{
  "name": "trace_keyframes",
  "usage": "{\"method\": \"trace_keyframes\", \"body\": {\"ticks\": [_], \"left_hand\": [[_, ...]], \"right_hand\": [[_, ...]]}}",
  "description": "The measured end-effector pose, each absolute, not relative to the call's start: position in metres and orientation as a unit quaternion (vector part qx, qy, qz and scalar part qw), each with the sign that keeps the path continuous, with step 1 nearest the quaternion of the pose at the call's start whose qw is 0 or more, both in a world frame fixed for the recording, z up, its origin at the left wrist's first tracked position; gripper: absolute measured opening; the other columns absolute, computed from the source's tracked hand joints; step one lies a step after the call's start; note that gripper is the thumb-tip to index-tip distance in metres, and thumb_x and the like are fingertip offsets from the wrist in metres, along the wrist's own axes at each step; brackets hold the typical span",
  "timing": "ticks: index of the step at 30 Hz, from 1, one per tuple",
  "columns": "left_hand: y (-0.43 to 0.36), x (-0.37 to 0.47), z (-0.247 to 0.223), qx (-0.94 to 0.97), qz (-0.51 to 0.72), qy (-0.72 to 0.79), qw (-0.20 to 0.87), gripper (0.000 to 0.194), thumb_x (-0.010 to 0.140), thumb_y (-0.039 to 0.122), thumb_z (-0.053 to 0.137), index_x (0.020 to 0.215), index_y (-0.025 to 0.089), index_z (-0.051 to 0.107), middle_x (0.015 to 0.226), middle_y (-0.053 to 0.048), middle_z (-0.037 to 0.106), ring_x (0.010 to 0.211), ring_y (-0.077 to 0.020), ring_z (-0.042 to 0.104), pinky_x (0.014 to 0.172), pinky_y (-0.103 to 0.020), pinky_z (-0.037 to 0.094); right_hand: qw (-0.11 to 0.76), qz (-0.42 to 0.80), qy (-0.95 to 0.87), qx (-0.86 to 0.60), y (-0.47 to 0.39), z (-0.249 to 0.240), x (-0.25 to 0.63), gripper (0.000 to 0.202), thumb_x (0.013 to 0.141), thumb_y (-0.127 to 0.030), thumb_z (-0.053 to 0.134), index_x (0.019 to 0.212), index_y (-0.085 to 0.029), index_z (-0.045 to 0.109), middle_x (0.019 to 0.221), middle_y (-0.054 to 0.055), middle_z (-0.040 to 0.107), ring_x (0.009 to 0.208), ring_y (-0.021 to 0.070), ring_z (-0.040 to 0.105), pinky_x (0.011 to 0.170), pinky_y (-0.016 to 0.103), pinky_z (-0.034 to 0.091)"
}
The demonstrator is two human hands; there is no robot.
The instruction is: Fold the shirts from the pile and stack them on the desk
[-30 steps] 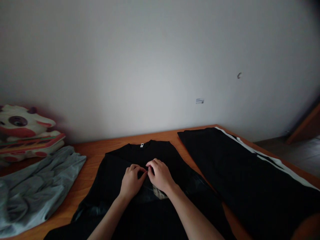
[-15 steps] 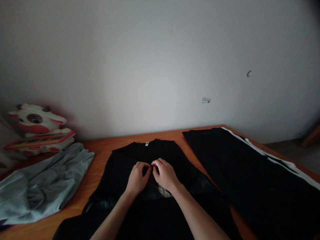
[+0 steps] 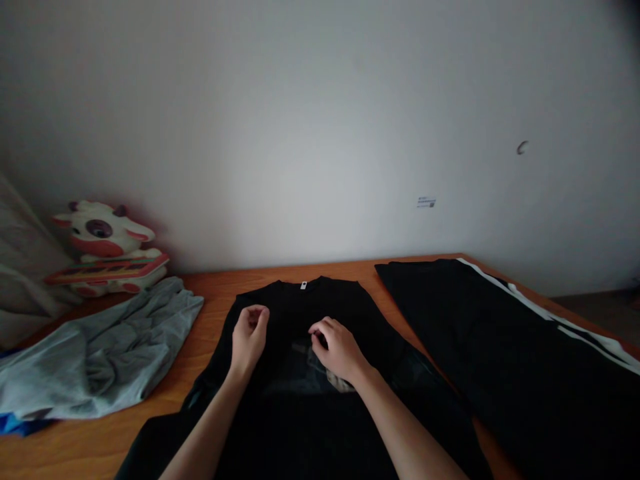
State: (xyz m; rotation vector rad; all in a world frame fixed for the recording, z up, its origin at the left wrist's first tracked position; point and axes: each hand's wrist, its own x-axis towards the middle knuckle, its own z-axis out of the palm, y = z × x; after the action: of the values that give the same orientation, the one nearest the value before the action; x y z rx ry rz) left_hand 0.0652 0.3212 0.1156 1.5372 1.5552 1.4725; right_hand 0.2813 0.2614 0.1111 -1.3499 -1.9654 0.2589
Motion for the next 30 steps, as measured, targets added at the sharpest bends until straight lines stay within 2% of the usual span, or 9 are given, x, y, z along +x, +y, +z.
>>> {"method": "trace_keyframes", "body": {"ticks": [3,9,15,17,20,22,24,27,30], "left_hand": [[0.327,0.048,0.113,0.552,0.535,0.597,0.230,0.040,0.076,0.058,0.060,0.090,0.021,0.063,0.084,-0.005,0.068,0.080,-0.0231,0.065,0.076,-0.037,0.053],[0.337,0.037,0.101,0.571,0.508,0.603,0.228,0.046,0.081,0.061,0.050,0.099,0.020,0.061,0.094,-0.008,0.070,0.089,-0.0245,0.068,0.081,-0.038,0.054],[0.320,0.015,0.123,0.718,0.369,0.526,0.267,0.032,0.072,0.056,0.066,0.080,0.025,0.071,0.080,-0.004,0.074,0.078,-0.0240,0.070,0.078,-0.037,0.056],[0.309,0.001,0.124,0.769,0.321,0.509,0.216,0.029,0.077,0.053,0.064,0.085,0.027,0.074,0.097,-0.006,0.076,0.094,-0.0271,0.070,0.092,-0.042,0.054],[0.298,-0.019,0.109,0.813,0.251,0.520,0.073,0.041,0.088,0.054,0.053,0.114,0.028,0.071,0.135,-0.010,0.067,0.128,-0.0309,0.059,0.111,-0.052,0.042],[0.298,-0.028,0.096,0.825,0.215,0.522,0.018,0.049,0.090,0.056,0.049,0.128,0.028,0.065,0.146,-0.010,0.059,0.139,-0.0313,0.050,0.115,-0.054,0.037],[0.300,-0.031,0.088,0.840,0.186,0.510,0.006,0.052,0.089,0.058,0.050,0.131,0.030,0.063,0.148,-0.009,0.057,0.143,-0.0316,0.045,0.117,-0.054,0.034],[0.301,-0.024,0.093,0.831,0.186,0.525,0.004,0.054,0.090,0.059,0.046,0.130,0.028,0.063,0.147,-0.011,0.058,0.140,-0.0324,0.048,0.114,-0.054,0.038],[0.295,-0.016,0.111,0.816,0.227,0.532,-0.007,0.049,0.093,0.057,0.040,0.116,0.024,0.068,0.130,-0.013,0.067,0.120,-0.0317,0.062,0.105,-0.052,0.047]], "right_hand": [[0.378,0.113,-0.757,-0.521,0.264,0.107,0.283,0.017,0.088,-0.010,0.059,0.096,-0.023,0.066,0.093,0.002,0.067,0.087,0.0176,0.064,0.081,0.029,0.051],[0.404,0.140,-0.737,-0.523,0.264,0.106,0.285,0.017,0.088,-0.009,0.059,0.091,-0.023,0.067,0.090,0.001,0.066,0.082,0.0158,0.064,0.076,0.026,0.051],[0.414,0.144,-0.731,-0.522,0.262,0.107,0.285,0.018,0.087,-0.007,0.059,0.091,-0.023,0.067,0.090,0.001,0.066,0.082,0.0150,0.064,0.076,0.025,0.051],[0.417,0.143,-0.731,-0.521,0.263,0.106,0.285,0.018,0.087,-0.007,0.059,0.090,-0.022,0.068,0.089,0.001,0.066,0.081,0.0150,0.064,0.076,0.025,0.050],[0.422,0.150,-0.726,-0.522,0.266,0.104,0.286,0.016,0.087,-0.008,0.059,0.090,-0.022,0.068,0.087,0.001,0.066,0.078,0.0144,0.064,0.073,0.025,0.050],[0.428,0.158,-0.718,-0.526,0.267,0.103,0.286,0.016,0.088,-0.010,0.058,0.090,-0.022,0.068,0.086,0.000,0.067,0.075,0.0138,0.064,0.072,0.024,0.050],[0.435,0.159,-0.709,-0.531,0.267,0.102,0.286,0.015,0.089,-0.011,0.057,0.090,-0.022,0.068,0.086,0.000,0.068,0.073,0.0134,0.065,0.070,0.023,0.050],[0.433,0.136,-0.708,-0.541,0.265,0.103,0.284,0.016,0.089,-0.010,0.056,0.091,-0.022,0.067,0.085,0.000,0.069,0.073,0.0136,0.065,0.071,0.023,0.050],[0.400,0.105,-0.731,-0.542,0.257,0.110,0.285,0.018,0.088,-0.008,0.057,0.092,-0.022,0.067,0.088,0.001,0.070,0.078,0.0150,0.067,0.076,0.025,0.051]]}}
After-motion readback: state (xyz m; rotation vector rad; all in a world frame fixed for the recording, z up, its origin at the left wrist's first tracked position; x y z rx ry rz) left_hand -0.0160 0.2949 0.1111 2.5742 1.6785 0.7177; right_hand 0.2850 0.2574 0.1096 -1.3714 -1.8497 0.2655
